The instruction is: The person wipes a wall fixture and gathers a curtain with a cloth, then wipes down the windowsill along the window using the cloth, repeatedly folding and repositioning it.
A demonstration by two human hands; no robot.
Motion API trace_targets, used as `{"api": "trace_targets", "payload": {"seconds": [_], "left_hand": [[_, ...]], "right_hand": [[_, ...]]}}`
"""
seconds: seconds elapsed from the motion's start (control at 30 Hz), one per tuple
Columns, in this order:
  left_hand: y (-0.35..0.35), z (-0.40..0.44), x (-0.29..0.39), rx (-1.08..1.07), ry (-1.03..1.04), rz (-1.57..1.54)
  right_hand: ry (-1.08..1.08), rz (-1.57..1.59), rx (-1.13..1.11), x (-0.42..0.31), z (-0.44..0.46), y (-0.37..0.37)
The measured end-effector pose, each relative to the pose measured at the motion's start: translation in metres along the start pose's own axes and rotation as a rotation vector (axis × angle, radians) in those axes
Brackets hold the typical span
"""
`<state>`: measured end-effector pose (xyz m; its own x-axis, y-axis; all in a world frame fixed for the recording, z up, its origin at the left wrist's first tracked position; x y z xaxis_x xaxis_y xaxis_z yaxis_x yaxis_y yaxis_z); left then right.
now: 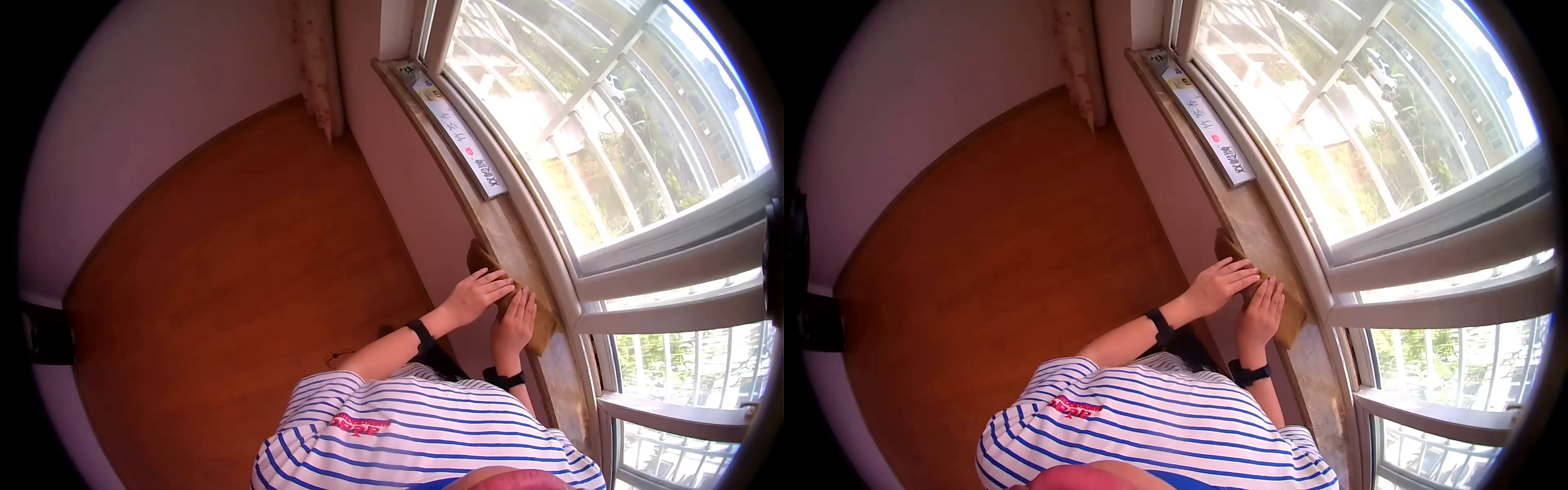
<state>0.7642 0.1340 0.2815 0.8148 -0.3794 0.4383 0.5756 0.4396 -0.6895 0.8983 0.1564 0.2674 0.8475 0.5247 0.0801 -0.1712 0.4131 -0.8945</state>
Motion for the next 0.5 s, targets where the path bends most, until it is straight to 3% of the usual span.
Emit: {"api": "trace_targets", "payload": {"seconds": [0.3,0.5], "left_hand": [[-0.041,0.025,-0.118,0.105,-0.116,-0.097],[-0.068,0.063,-0.181,0.058,-0.146,-0.001]], "right_hand": [[-0.031,0.101,0.035,-0.077,0.103,0.048],[-0.075,0.081,0.051,-0.109,0.176,0.074]]}}
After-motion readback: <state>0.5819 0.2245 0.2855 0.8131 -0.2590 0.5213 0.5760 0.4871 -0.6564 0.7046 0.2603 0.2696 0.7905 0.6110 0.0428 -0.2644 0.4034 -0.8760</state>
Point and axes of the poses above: each hand's wrist, its own z-axis towards the middle knuckle, its own y-axis out of the palm, x = y × z, the point moved 5 cm from there along z, towards the middle knuckle, and after that the axes turned 2 degrees about y, right-handed, at the moved point
